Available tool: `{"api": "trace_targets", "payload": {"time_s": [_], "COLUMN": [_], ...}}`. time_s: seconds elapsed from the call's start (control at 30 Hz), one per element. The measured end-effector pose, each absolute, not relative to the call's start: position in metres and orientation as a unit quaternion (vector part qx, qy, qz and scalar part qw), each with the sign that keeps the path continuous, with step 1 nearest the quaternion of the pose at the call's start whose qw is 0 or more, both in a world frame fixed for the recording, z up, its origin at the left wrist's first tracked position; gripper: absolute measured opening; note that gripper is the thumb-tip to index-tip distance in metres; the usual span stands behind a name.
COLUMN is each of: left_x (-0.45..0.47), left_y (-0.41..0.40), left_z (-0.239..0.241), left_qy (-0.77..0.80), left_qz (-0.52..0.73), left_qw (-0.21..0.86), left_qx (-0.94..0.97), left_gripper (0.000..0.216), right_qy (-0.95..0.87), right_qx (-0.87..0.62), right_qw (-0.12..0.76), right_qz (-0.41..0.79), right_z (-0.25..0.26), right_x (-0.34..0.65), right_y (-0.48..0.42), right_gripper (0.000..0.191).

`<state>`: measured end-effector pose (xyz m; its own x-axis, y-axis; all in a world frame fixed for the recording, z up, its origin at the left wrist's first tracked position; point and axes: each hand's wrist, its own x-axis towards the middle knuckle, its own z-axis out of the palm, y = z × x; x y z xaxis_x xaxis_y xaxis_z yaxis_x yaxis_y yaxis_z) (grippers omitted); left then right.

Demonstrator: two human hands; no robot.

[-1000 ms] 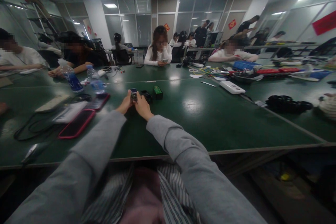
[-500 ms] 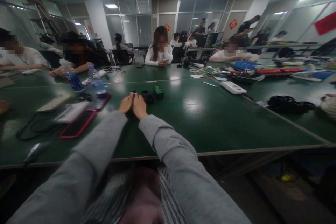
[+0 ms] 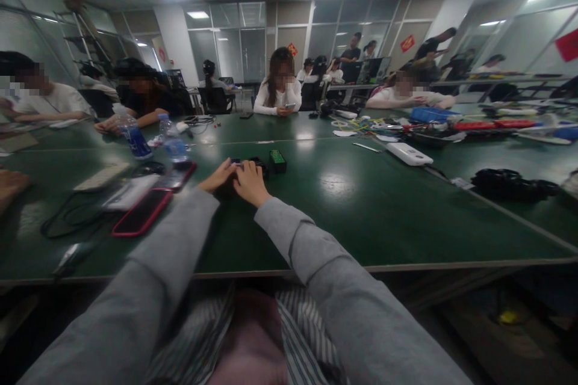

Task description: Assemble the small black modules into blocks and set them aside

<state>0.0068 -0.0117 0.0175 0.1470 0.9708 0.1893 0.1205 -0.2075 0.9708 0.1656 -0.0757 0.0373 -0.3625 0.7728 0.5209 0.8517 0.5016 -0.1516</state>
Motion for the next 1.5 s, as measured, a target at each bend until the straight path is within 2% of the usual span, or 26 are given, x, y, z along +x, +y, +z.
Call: {"api": "trace_targets", "payload": {"time_s": [0.13, 0.23, 0.4, 0.9, 1.1, 1.3, 1.5], "left_x": [-0.008, -0.014, -0.013, -0.012, -0.006, -0.003, -0.003], "left_y": [-0.006, -0.004, -0.001, 0.005, -0.008, -0.018, -0.017], "left_z": [0.013, 0.008, 0.002, -0.009, 0.002, 0.013, 0.013], "left_qy": [0.438, 0.422, 0.402, 0.408, 0.434, 0.451, 0.448], "left_qz": [0.464, 0.439, 0.433, 0.462, 0.471, 0.463, 0.452], "left_qw": [0.418, 0.407, 0.397, 0.360, 0.374, 0.354, 0.340], "left_qx": [0.647, 0.681, 0.703, 0.700, 0.671, 0.676, 0.692], "left_gripper": [0.097, 0.105, 0.097, 0.080, 0.075, 0.067, 0.059], "right_qy": [-0.776, -0.751, -0.764, -0.797, -0.760, -0.757, -0.770], "right_qx": [-0.532, -0.573, -0.578, -0.491, -0.518, -0.531, -0.512], "right_qw": [0.330, 0.320, 0.287, 0.349, 0.392, 0.377, 0.374], "right_qz": [-0.081, -0.070, -0.018, 0.040, 0.028, 0.055, 0.076], "right_z": [0.049, 0.045, 0.027, 0.003, 0.013, 0.013, 0.012], "right_x": [0.193, 0.207, 0.207, 0.195, 0.196, 0.198, 0.196], "right_y": [-0.066, -0.052, -0.043, -0.032, -0.037, -0.035, -0.033], "right_gripper": [0.041, 0.038, 0.035, 0.056, 0.043, 0.024, 0.027]}}
